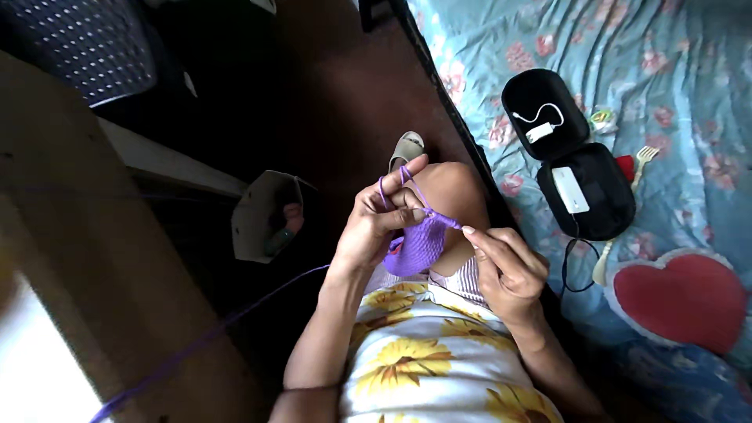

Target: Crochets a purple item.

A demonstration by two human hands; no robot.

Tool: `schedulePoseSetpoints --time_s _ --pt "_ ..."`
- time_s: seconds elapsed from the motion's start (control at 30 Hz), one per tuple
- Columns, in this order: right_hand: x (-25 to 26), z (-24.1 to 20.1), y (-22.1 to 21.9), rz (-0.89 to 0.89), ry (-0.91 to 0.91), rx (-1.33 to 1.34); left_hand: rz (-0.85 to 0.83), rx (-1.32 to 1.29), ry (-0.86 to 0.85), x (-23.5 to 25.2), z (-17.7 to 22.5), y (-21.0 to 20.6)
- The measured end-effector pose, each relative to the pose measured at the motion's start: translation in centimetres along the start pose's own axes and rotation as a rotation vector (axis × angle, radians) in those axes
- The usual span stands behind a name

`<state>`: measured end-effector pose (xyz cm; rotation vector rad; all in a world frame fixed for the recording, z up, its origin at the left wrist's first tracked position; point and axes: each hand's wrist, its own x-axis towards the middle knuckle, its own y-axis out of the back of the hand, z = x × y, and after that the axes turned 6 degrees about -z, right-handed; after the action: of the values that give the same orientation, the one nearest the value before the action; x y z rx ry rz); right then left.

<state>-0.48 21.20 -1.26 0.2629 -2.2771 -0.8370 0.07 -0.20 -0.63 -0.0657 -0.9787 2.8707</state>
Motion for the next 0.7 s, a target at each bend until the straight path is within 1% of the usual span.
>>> schedulePoseSetpoints --time_s 0.23,0.37,0.57,0.7 --pt "0.1 0.2 0.3 -0.062 -0.055 0.179 -0.035 -0.088 0.093 -0.3 -0.1 0.9" --pt "0.1 0.3 0.3 -0.076 -0.073 0.242 -0.055 -0.098 0.092 -0.3 -0.1 1.0" --pt "0.2 0.5 0.4 -0.091 -0.114 0.249 -0.075 0.050 0.080 -0.2 -0.2 0.7" --pt "0.0 0.6 0.3 -0.080 -0.145 0.261 0.022 0.176 0.082 -0.2 -0.2 -0.3"
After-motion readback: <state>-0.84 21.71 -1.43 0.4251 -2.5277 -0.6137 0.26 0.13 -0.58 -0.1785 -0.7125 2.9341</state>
